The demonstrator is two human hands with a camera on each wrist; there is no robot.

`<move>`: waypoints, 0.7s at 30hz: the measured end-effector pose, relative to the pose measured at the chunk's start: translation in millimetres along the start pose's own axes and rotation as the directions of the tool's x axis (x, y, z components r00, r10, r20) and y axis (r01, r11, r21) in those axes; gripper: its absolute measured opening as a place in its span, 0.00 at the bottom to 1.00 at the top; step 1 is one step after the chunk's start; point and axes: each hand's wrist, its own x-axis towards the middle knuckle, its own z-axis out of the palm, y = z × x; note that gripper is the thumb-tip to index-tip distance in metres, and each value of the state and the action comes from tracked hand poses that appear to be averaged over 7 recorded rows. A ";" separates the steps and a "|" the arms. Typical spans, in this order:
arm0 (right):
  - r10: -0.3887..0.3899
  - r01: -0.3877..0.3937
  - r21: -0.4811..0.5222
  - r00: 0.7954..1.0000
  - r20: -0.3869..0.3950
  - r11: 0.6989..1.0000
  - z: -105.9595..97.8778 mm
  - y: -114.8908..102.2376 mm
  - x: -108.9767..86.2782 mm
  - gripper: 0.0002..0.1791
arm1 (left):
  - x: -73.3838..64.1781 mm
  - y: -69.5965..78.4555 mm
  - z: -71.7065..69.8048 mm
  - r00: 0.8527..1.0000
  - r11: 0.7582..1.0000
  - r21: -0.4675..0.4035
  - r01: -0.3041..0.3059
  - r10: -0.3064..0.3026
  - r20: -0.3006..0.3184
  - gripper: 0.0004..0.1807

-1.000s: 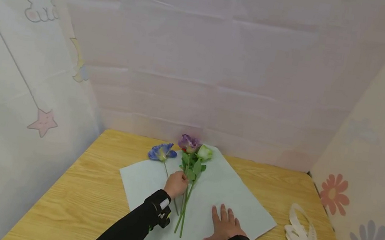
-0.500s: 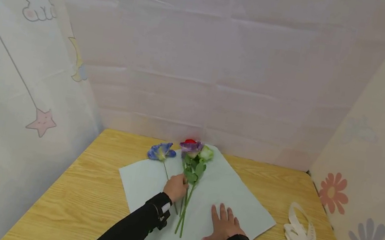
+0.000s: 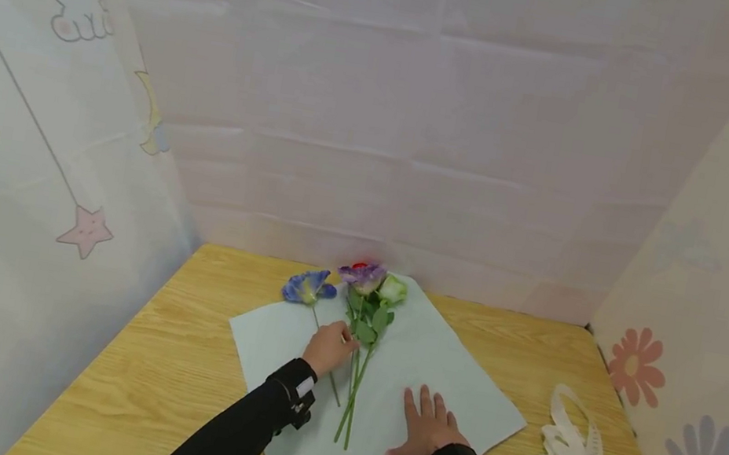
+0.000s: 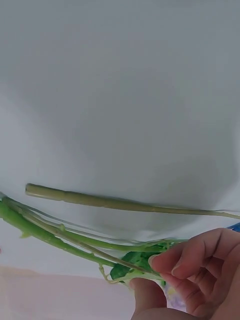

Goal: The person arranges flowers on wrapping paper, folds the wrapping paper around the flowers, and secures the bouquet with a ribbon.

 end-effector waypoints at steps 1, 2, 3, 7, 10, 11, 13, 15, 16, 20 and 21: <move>-0.004 0.004 0.001 1.000 -0.003 1.000 1.0 0.6 1.3 0.69 | 0.4 -2.2 -1.1 1.000 1.000 -0.001 -0.001 0.001 0.001 0.11; -0.005 0.005 0.002 1.000 -0.004 1.000 1.7 0.9 1.9 0.70 | 0.6 -4.2 -2.4 1.000 1.000 0.001 -0.001 0.001 0.003 0.10; -0.008 0.008 0.003 1.000 -0.004 1.000 1.6 0.3 1.8 0.70 | 0.7 -5.6 -4.2 1.000 1.000 0.006 0.002 -0.002 0.006 0.10; -0.010 0.010 0.003 1.000 -0.002 1.000 1.4 -1.6 2.4 0.70 | -2.7 -7.5 -16.4 1.000 0.999 0.048 0.016 -0.016 0.017 0.12; -0.015 0.015 0.010 1.000 -0.009 1.000 0.0 -1.7 1.9 0.70 | -6.6 -6.6 -30.7 0.999 0.996 0.084 0.016 -0.019 0.029 0.13; -0.016 0.016 0.011 1.000 -0.011 1.000 -0.7 -1.4 1.1 0.71 | -7.5 -7.3 -35.7 0.999 0.995 0.094 0.014 -0.017 0.034 0.14; -0.021 0.021 0.012 1.000 -0.012 1.000 -3.2 -1.4 -1.3 0.70 | -10.1 -10.4 -45.5 0.999 0.993 0.118 0.004 -0.009 0.046 0.15; -0.023 0.024 0.013 1.000 -0.008 1.000 -6.9 -2.9 -5.1 0.69 | -12.9 -16.7 -54.6 0.998 0.990 0.137 -0.021 0.012 0.062 0.17; -0.028 0.028 0.014 1.000 -0.005 1.000 -8.9 -4.1 -6.9 0.69 | -14.7 -20.4 -58.7 0.997 0.988 0.155 -0.030 0.019 0.070 0.19; -0.032 0.032 0.010 0.999 0.022 0.999 -15.6 -9.3 -13.2 0.67 | -24.9 -35.5 -74.9 0.992 0.969 0.239 -0.068 0.041 0.116 0.32; -0.032 0.032 0.008 0.999 0.025 0.999 -16.4 -10.4 -14.0 0.66 | -27.8 -40.1 -77.7 0.990 0.959 0.273 -0.073 0.037 0.135 0.37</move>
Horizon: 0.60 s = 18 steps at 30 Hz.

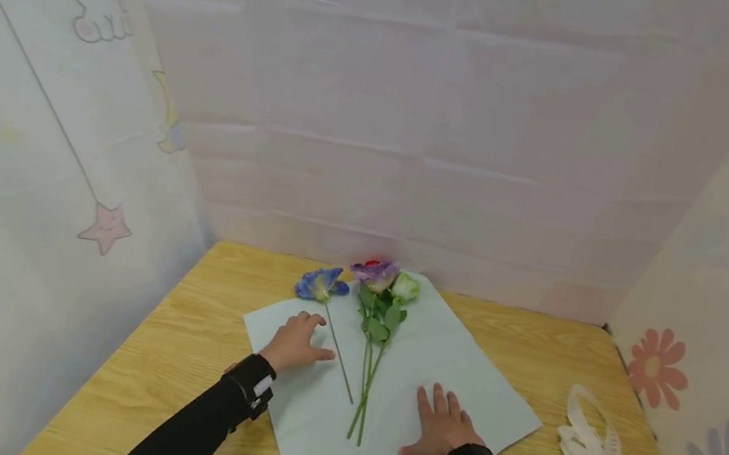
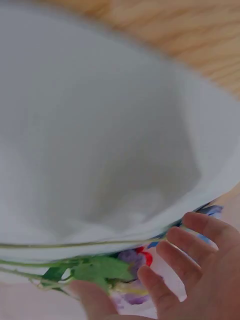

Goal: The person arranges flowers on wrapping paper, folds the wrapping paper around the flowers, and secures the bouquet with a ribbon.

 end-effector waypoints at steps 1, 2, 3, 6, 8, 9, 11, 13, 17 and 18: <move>-0.006 0.006 -0.007 1.000 -0.003 1.000 -1.3 -1.3 -1.3 0.66 | -3.1 -4.2 -1.2 1.000 0.999 0.030 -0.009 0.009 0.016 0.41; -0.006 0.006 -0.014 1.000 -0.005 1.000 -1.8 -2.0 -2.3 0.65 | -6.5 -7.9 -2.4 0.999 0.998 0.052 -0.020 0.018 0.038 0.45; -0.010 0.009 -0.016 1.000 -0.016 1.000 -2.8 -3.6 -3.3 0.64 | -10.1 -11.1 -3.3 0.998 0.997 0.073 -0.032 0.028 0.062 0.48; -0.018 0.017 -0.023 0.999 -0.046 1.000 -3.1 -6.3 -6.8 0.63 | -22.9 -15.3 -5.5 0.989 0.993 0.084 -0.087 0.076 0.128 0.50; -0.024 0.023 -0.018 0.998 -0.061 1.000 -2.8 -7.1 -8.4 0.62 | -33.1 -14.4 -6.4 0.979 0.988 0.079 -0.131 0.117 0.165 0.46; -0.029 0.028 -0.014 0.997 -0.067 1.000 -2.2 -6.8 -8.6 0.63 | -37.8 -14.3 -5.8 0.973 0.985 0.083 -0.154 0.136 0.186 0.43; -0.036 0.033 -0.027 0.996 -0.082 0.999 1.1 -3.0 -7.4 0.63 | -46.8 -12.7 -5.0 0.958 0.976 0.087 -0.201 0.177 0.225 0.39; -0.045 0.041 -0.042 0.994 -0.098 0.998 4.5 1.7 -6.2 0.64 | -54.2 -10.9 -4.5 0.940 0.962 0.104 -0.251 0.217 0.263 0.38; -0.109 0.103 -0.043 0.982 -0.154 0.994 9.1 9.1 -7.0 0.63 | -65.0 -9.0 -5.3 0.909 0.941 0.142 -0.307 0.246 0.335 0.47; -0.131 0.126 -0.042 0.976 -0.173 0.991 10.1 9.7 -7.9 0.62 | -67.7 -9.1 -5.3 0.904 0.939 0.152 -0.309 0.240 0.353 0.49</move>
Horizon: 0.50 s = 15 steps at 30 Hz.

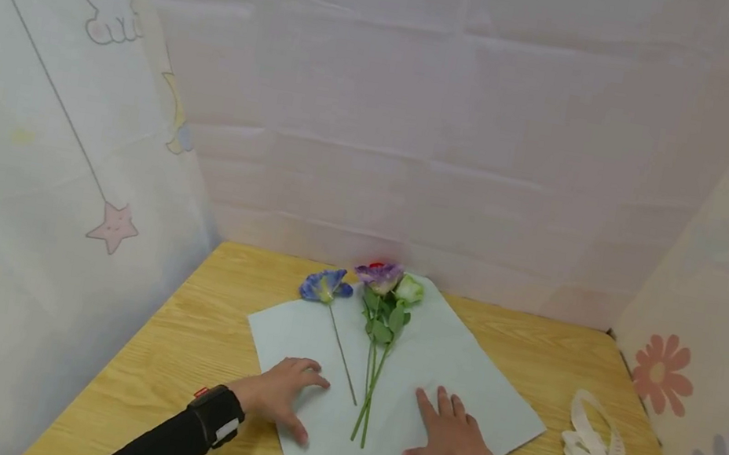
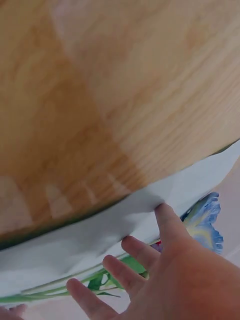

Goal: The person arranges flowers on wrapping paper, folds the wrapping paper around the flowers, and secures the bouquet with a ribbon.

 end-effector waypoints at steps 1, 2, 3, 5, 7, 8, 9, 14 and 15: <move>-0.027 0.027 0.003 0.999 -0.021 1.000 0.9 0.4 -1.7 0.60 | -2.3 1.0 1.0 1.000 1.000 0.011 0.002 -0.003 0.021 0.51; -0.049 0.049 -0.005 0.998 -0.040 0.999 2.1 0.3 -3.5 0.58 | -4.5 2.1 2.1 0.999 1.000 0.015 0.006 -0.007 0.040 0.54; -0.070 0.069 -0.014 0.996 -0.057 0.998 2.9 -0.7 -5.7 0.55 | -6.6 3.3 3.1 0.998 1.000 0.019 0.010 -0.011 0.057 0.55; -0.102 0.098 -0.052 0.991 -0.086 0.994 5.3 -3.0 -9.5 0.49 | -10.0 5.3 4.8 0.997 0.999 0.032 0.010 -0.012 0.079 0.58; -0.135 0.124 -0.110 0.985 -0.103 0.986 6.6 -6.8 -13.8 0.42 | -12.0 6.8 6.1 0.996 0.999 0.036 0.007 -0.010 0.086 0.59; -0.155 0.141 -0.128 0.982 -0.106 0.982 6.7 -9.1 -15.7 0.38 | -12.7 7.4 6.2 0.996 0.999 0.034 0.008 -0.011 0.087 0.59; -0.176 0.162 -0.130 0.979 -0.105 0.978 6.2 -11.6 -17.8 0.35 | -13.0 7.7 6.5 0.996 0.999 0.032 0.007 -0.010 0.085 0.59; -0.231 0.229 -0.053 0.972 -0.039 0.972 5.9 -18.3 -27.7 0.37 | -17.0 6.7 10.0 0.998 0.999 0.014 -0.030 0.029 0.054 0.49; -0.232 0.231 -0.035 0.973 -0.020 0.972 6.4 -18.5 -30.5 0.41 | -18.7 6.3 11.3 0.998 0.999 0.008 -0.045 0.045 0.050 0.47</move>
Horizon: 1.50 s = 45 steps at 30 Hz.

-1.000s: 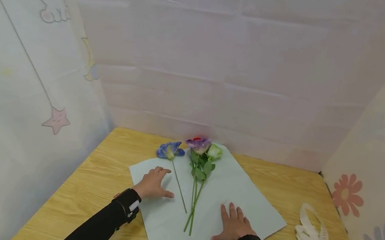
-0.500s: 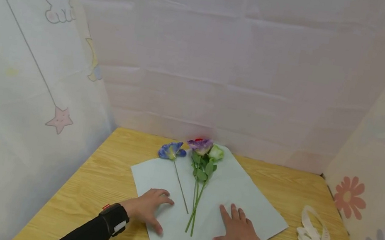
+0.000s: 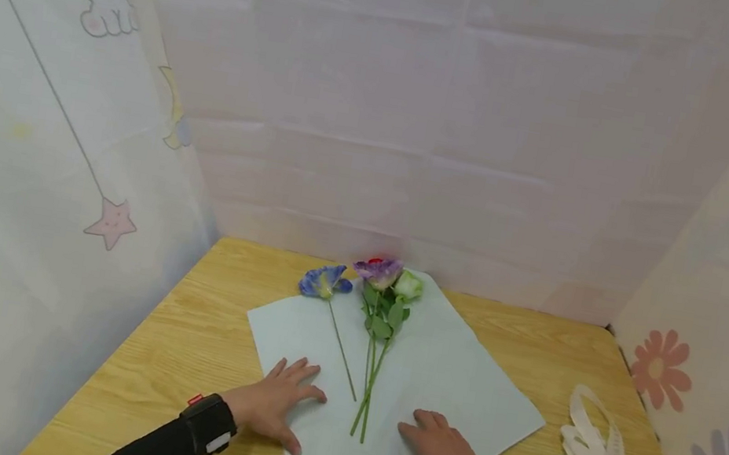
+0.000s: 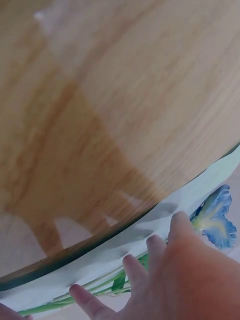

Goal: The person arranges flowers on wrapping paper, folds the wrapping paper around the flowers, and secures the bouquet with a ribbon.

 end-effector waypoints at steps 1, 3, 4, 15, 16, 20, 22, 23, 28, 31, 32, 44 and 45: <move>-0.002 0.002 0.004 1.000 0.014 1.000 0.6 -0.2 -2.3 0.45 | -1.6 -0.3 1.4 1.000 1.000 -0.001 -0.017 0.017 -0.004 0.46; -0.008 0.008 0.001 0.999 0.035 1.000 1.6 -1.1 -7.4 0.53 | -5.4 -0.3 3.9 0.999 0.999 0.000 -0.053 0.053 -0.009 0.46; -0.017 0.018 -0.008 0.999 0.038 1.000 2.5 -1.3 -9.4 0.56 | -7.2 -0.1 5.0 0.998 0.998 -0.001 -0.068 0.068 -0.009 0.47; -0.048 0.050 -0.034 0.997 0.057 0.998 5.9 -5.9 -15.6 0.47 | -13.0 3.7 5.6 0.996 0.996 -0.009 -0.085 0.085 0.014 0.34; -0.057 0.060 -0.041 0.997 0.056 0.997 6.1 -6.3 -16.4 0.44 | -13.4 3.2 5.8 0.996 0.996 -0.012 -0.088 0.089 0.023 0.31; -0.086 0.089 -0.071 0.995 0.045 0.993 3.4 -6.4 -18.3 0.34 | -13.8 1.5 6.8 0.995 0.995 -0.005 -0.097 0.098 0.033 0.39; -0.091 0.093 -0.064 0.995 0.034 0.994 0.3 -5.8 -18.8 0.30 | -14.1 2.4 5.9 0.995 0.995 0.009 -0.100 0.100 0.027 0.43; -0.095 0.097 -0.050 0.995 0.031 0.994 -1.4 -5.5 -19.2 0.27 | -14.2 2.8 5.7 0.995 0.995 0.018 -0.102 0.101 0.020 0.43; -0.134 0.134 0.001 0.991 0.018 0.991 -5.3 -2.4 -23.6 0.24 | -16.9 2.5 7.1 0.989 0.985 0.102 -0.140 0.145 -0.036 0.33; -0.102 0.100 0.038 0.994 0.033 0.994 -3.5 -0.6 -25.2 0.34 | -18.0 0.3 10.1 0.984 0.982 0.109 -0.153 0.161 -0.071 0.23; -0.086 0.083 0.053 0.995 0.041 0.995 -2.5 -0.3 -25.0 0.39 | -18.2 0.0 10.9 0.984 0.984 0.096 -0.153 0.160 -0.078 0.23; -0.127 0.127 -0.068 0.992 -0.002 0.990 3.7 -2.9 -20.7 0.29 | -18.8 6.6 8.6 0.988 0.990 0.042 -0.131 0.134 -0.080 0.21; -0.140 0.139 -0.067 0.990 -0.015 0.988 2.6 -2.5 -20.5 0.25 | -18.9 7.3 7.2 0.989 0.991 0.034 -0.126 0.128 -0.075 0.20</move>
